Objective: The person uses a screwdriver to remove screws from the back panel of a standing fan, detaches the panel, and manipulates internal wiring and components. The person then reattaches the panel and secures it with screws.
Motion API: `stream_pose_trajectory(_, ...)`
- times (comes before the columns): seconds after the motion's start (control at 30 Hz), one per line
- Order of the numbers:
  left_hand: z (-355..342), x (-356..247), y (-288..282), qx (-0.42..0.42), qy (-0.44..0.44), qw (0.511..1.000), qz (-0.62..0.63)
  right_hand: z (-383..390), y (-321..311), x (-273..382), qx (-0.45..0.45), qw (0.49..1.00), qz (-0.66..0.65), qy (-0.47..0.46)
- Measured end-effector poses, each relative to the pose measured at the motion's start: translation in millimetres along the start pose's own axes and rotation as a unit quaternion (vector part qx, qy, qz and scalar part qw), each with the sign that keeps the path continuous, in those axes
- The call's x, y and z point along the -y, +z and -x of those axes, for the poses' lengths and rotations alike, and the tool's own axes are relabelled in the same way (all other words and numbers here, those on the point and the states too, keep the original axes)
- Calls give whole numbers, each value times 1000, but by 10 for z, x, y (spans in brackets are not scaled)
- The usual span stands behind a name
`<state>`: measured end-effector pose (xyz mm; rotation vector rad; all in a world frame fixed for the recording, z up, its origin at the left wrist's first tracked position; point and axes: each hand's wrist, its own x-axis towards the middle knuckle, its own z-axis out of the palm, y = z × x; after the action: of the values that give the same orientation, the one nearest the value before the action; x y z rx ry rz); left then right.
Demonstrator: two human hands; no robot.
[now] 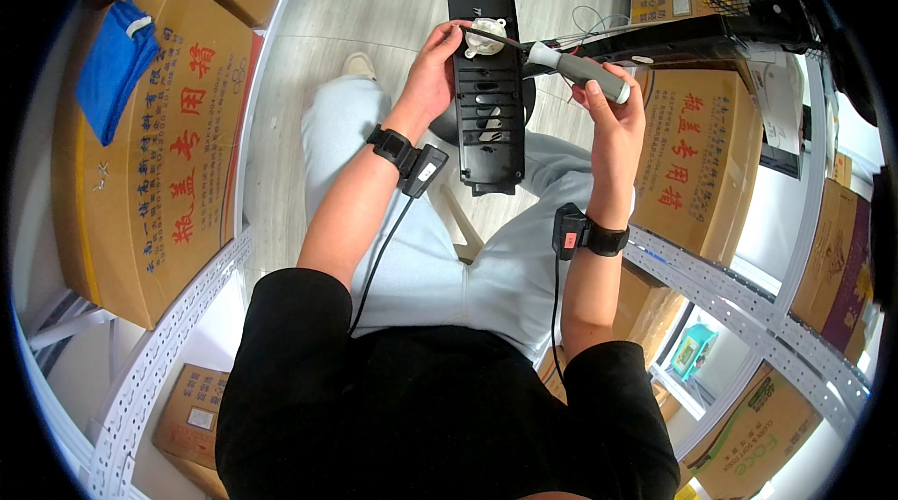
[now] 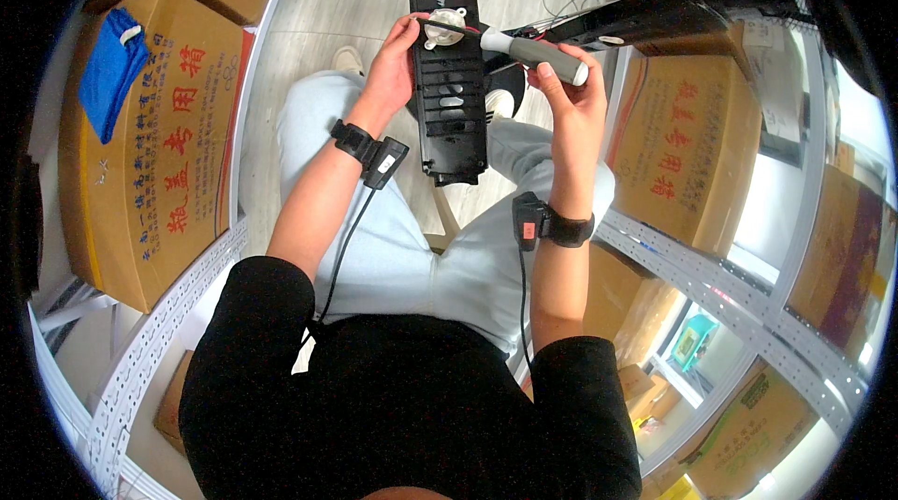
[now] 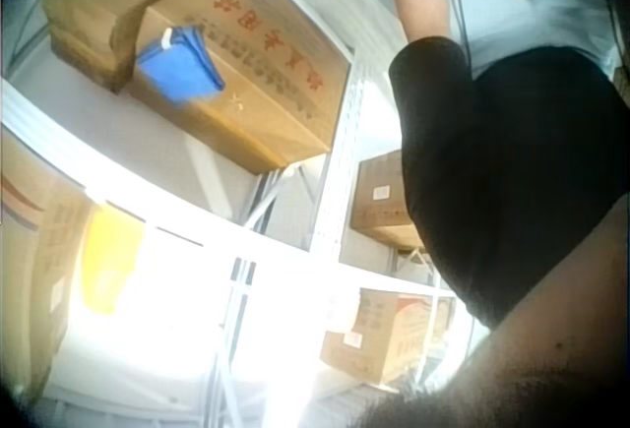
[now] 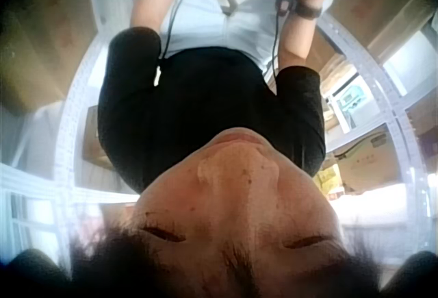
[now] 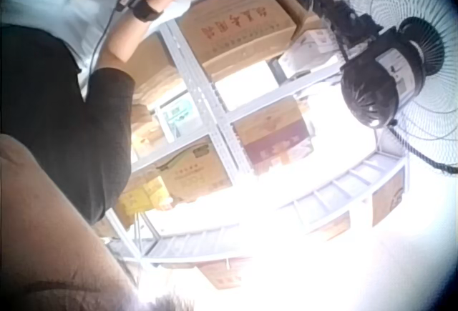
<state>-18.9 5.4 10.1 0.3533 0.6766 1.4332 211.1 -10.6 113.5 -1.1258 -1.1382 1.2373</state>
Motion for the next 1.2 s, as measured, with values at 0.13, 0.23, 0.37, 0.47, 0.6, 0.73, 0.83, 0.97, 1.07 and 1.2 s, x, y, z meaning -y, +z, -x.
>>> stream_pose_trajectory(0.13, -3, -18, -15, 11, -2, 1000, -7, -3, -69, -84, -8, 998, -31, 51)
stream_pose_trajectory(0.23, -16, 16, 11, 3, 16, 1000, -7, 29, -42, -67, -33, 999, -31, 17)
stream_pose_trajectory(0.37, 5, 42, -26, -29, 50, 993, -102, 45, -18, 95, -72, 996, -24, -41)
stream_pose_trajectory(0.47, 7, 41, 23, -40, 94, 986, -135, 41, -1, 266, -88, 991, 66, -70)
stream_pose_trajectory(0.6, -6, 60, 16, -36, 124, 977, -171, 41, 101, 408, -86, 980, 145, -109)
stream_pose_trajectory(0.73, 28, 53, 60, -34, 152, 965, -212, 12, 163, 417, -87, 959, 220, -158)
stream_pose_trajectory(0.83, 23, 65, 54, -35, 157, 964, -214, 8, 234, 464, -80, 960, 223, -152)
stream_pose_trajectory(0.97, 29, 61, 68, -31, 151, 965, -213, 4, 304, 507, -62, 954, 252, -152)
stream_pose_trajectory(1.07, 21, 67, 54, -26, 143, 963, -229, 1, 345, 543, -54, 946, 278, -155)
stream_pose_trajectory(1.2, 33, 65, 65, -24, 137, 965, -222, -9, 384, 557, -46, 940, 295, -166)
